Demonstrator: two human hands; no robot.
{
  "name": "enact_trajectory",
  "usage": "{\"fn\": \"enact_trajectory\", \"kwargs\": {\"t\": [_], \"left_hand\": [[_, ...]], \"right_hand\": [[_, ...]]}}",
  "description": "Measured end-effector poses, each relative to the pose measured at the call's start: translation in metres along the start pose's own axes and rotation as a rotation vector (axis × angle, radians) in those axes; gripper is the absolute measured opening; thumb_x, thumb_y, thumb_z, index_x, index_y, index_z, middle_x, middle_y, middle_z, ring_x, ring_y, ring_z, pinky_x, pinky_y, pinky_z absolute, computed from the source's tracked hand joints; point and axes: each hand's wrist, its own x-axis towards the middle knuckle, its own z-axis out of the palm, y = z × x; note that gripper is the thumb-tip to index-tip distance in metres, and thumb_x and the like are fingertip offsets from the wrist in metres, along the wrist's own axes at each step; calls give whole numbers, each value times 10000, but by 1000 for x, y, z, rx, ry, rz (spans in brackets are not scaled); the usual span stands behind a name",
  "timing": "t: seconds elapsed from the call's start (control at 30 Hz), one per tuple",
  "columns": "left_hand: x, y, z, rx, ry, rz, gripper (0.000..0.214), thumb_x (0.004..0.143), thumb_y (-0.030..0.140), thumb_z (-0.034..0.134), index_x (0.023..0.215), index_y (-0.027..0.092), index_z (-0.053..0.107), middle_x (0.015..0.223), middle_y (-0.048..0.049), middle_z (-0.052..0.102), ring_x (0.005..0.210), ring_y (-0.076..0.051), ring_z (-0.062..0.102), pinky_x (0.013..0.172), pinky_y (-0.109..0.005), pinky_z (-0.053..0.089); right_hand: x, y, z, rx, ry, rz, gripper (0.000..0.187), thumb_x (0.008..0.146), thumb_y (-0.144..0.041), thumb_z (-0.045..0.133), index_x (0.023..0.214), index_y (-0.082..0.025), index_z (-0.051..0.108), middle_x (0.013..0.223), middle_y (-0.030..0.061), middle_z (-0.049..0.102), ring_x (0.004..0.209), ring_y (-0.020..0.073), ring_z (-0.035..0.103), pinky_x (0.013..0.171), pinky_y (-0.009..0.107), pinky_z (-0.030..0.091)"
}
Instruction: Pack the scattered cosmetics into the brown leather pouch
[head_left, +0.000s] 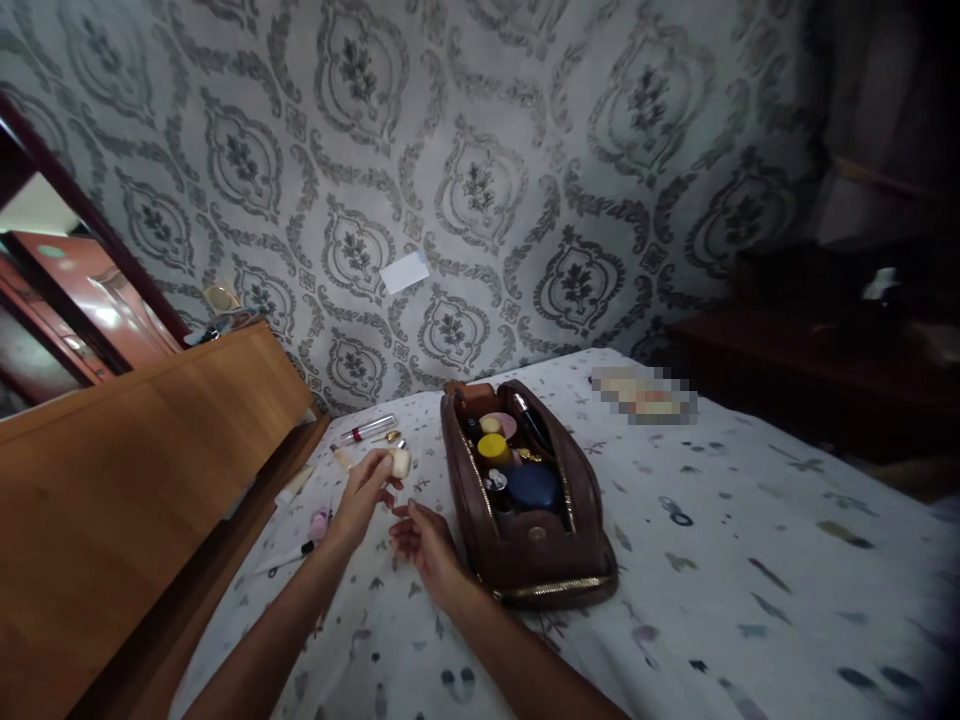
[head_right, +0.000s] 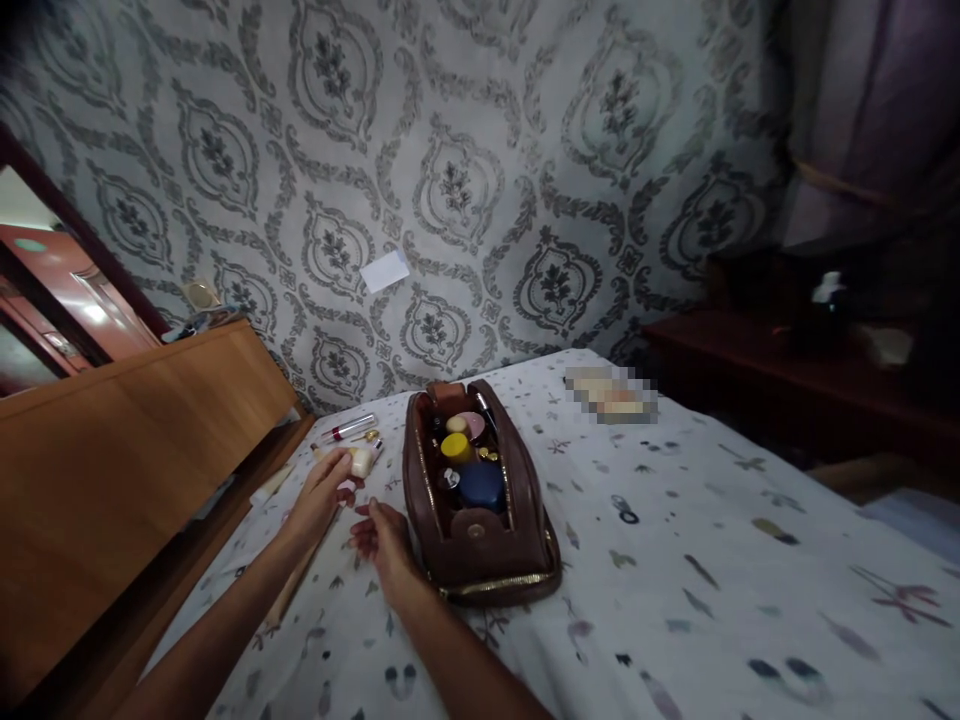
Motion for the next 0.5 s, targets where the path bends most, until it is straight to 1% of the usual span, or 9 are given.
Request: {"fn": "enact_trajectory", "kwargs": {"t": [0.13,0.23,0.33,0.4,0.5], "left_hand": [[5,9,2,-42,35,-30,453,759,577,633,885,144,588,776,-4,555,641,-99,537,458,-162,371],[17,28,8,-40,50,0,457,743,586,640,871,152,578,732,10,547,622,-101,531,450,-164,364],[40,52,18,56,9,134,422,765,561,621,870,153,588,732,2,551,650,-115,533,475,-177,394],[59,66,28,145,-36,230,400,783,530,605,923,155,595,753,-8,568,676,-124,540,503,-185,407],[90,80,47,327,-150,358,364,803,468,586,1007,166,588,799,-13,598,724,-136,560,567,-202,421]], "right_hand": [[2,1,1,-8,8,7,559,515,-627,788,740,-135,647,555,15,640,479,110,566,486,210,382],[3,2,1,-15,11,7,554,524,-638,778,721,-139,640,539,11,627,458,107,554,468,210,369],[5,3,1,-22,25,7,551,533,-647,766,703,-141,631,518,10,614,433,109,544,446,212,352],[5,4,0,-21,37,2,551,537,-651,760,702,-144,625,516,10,611,429,109,546,443,213,349],[7,4,-1,-18,47,12,554,535,-650,760,717,-146,620,523,7,615,432,109,556,435,209,344]]}}
